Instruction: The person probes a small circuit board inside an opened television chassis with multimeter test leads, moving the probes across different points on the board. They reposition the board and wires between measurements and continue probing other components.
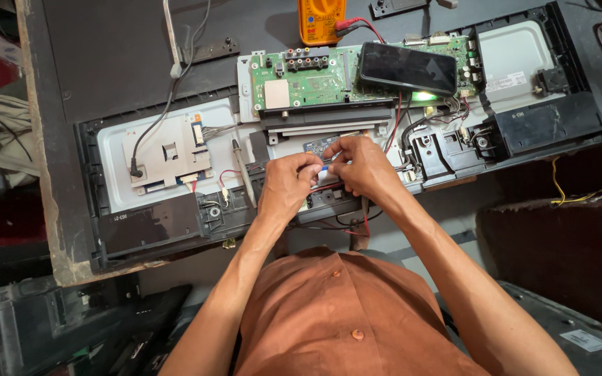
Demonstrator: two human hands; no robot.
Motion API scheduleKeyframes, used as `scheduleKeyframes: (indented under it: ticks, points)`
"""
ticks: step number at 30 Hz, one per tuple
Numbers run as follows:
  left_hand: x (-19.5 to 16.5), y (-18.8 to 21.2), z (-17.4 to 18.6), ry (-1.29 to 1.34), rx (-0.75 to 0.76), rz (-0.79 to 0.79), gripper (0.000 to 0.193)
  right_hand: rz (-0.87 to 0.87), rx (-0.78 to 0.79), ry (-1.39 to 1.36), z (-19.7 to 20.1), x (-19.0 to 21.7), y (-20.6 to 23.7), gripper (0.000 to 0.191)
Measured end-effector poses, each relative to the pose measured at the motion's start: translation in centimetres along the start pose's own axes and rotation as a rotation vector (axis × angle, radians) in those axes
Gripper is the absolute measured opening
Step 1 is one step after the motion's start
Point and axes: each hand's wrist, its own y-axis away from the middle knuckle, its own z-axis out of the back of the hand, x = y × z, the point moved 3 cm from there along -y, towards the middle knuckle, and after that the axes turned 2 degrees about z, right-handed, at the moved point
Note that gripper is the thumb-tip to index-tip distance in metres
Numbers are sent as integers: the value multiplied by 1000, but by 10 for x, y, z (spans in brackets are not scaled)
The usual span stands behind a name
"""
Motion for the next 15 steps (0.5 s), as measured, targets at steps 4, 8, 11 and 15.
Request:
scheduleKeyframes:
  ticks: [4, 8, 11, 15]
  points:
    - [5, -6, -2, 153, 55, 143, 14, 26, 3, 24, 1, 0, 0, 18]
    - [5, -10, -1, 220, 99, 230, 16, -3, 22, 45, 1, -1, 1, 14]
    - [3, -11, 2, 241, 133, 277, 14, -15, 12, 59, 1, -1, 2, 13]
    - [-1, -17, 5, 228, 181, 342, 12, 4, -1, 50, 0, 0, 6, 10]
